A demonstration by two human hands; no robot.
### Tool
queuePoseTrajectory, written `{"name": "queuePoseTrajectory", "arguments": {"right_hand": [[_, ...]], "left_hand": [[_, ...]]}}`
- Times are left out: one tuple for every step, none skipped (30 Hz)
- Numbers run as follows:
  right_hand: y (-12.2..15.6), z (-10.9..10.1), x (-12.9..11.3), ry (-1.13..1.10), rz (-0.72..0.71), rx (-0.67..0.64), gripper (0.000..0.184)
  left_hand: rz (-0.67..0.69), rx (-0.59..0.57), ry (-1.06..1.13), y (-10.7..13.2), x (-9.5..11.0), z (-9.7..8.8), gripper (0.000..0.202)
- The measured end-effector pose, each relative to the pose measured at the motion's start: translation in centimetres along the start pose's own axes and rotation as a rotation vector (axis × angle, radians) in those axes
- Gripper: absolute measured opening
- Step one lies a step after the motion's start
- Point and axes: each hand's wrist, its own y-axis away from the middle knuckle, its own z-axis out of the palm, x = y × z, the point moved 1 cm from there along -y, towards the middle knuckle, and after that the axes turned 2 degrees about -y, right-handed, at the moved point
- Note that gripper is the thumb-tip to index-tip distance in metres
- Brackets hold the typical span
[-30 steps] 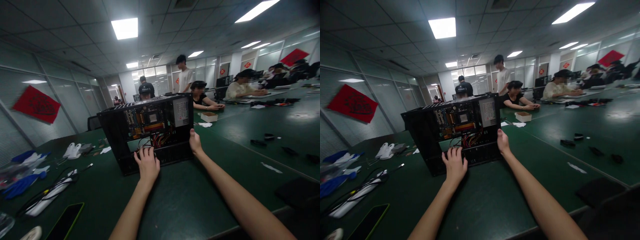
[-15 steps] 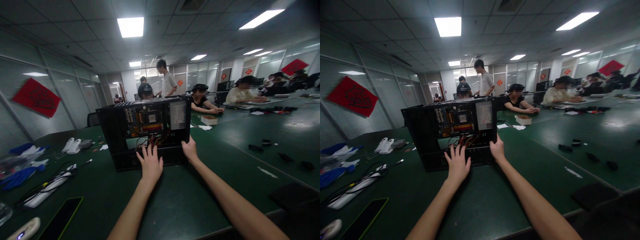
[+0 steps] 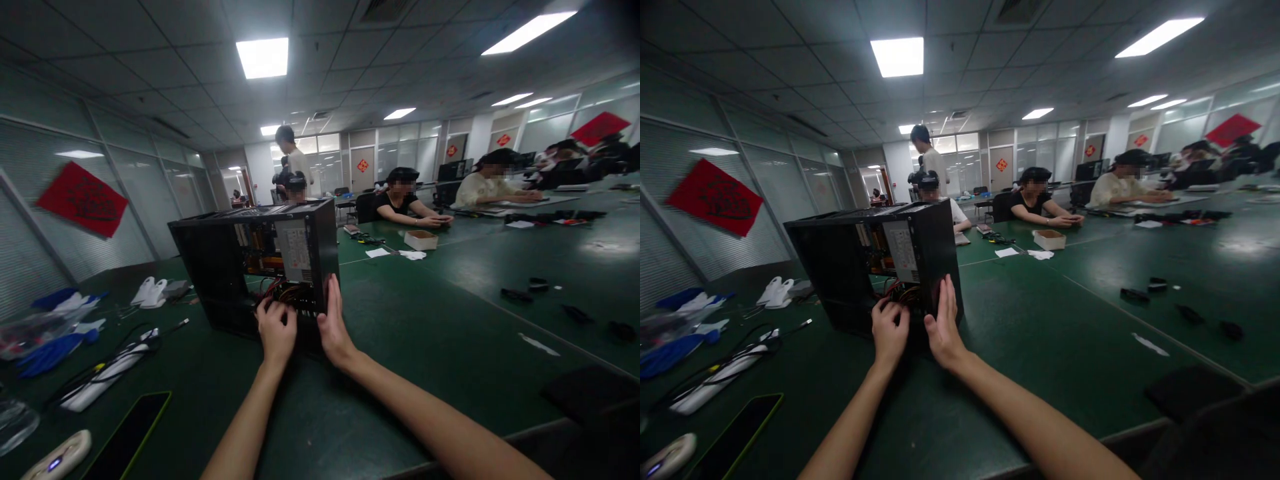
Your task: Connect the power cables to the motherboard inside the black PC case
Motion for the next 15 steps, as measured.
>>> {"name": "queuePoseTrajectory", "arguments": {"right_hand": [[-0.5,-0.2,0.7,-0.024,0.014,0.034,0.077],[-1.1,-0.6,1.8,-0.060,0.054,0.080,0.078],[-1.8,-1.0,3.0,-0.103,0.138,0.139,0.080],[-2.5,-1.4,4.4,-0.160,0.248,0.168,0.083],[-3.2,-1.9,5.6,-0.219,0.338,0.135,0.086],[-3.6,-2.2,6.7,-0.277,0.393,0.054,0.088],[-3.9,-2.5,7.4,-0.337,0.431,-0.049,0.086],[-3.9,-2.7,7.9,-0.380,0.459,-0.142,0.084],[-3.7,-2.9,8.0,-0.398,0.474,-0.203,0.081],[-3.4,-2.9,7.8,-0.380,0.486,-0.218,0.078],[-2.9,-3.0,7.3,-0.326,0.492,-0.189,0.076],[-2.5,-3.0,6.7,-0.247,0.489,-0.129,0.075],[-2.0,-2.9,5.9,-0.158,0.478,-0.067,0.074],[-1.5,-2.8,5.1,-0.081,0.458,-0.018,0.074],[-1.1,-2.8,4.3,-0.031,0.432,0.005,0.075]], "left_hand": [[0.009,-0.008,0.035,0.1,-0.3,-0.2,0.025],[0.015,-0.010,0.065,0.2,-0.5,-0.4,0.024],[0.013,-0.002,0.086,0.3,-0.6,-0.6,0.023],[0.004,0.022,0.100,0.4,-0.7,-0.7,0.024],[-0.009,0.056,0.106,0.6,-0.6,-0.8,0.025],[-0.023,0.090,0.110,0.7,-0.6,-0.9,0.027],[-0.035,0.118,0.117,0.8,-0.5,-1.0,0.030],[-0.046,0.133,0.129,0.9,-0.5,-1.1,0.033],[-0.057,0.136,0.150,1.0,-0.5,-1.2,0.035],[-0.070,0.134,0.181,1.0,-0.5,-1.4,0.036],[-0.092,0.137,0.221,1.0,-0.5,-1.6,0.036],[-0.126,0.156,0.268,1.0,-0.5,-1.8,0.036],[-0.172,0.189,0.314,0.9,-0.6,-2.0,0.035],[-0.225,0.232,0.355,0.9,-0.6,-2.2,0.033],[-0.279,0.277,0.384,0.9,-0.8,-2.4,0.032]]}}
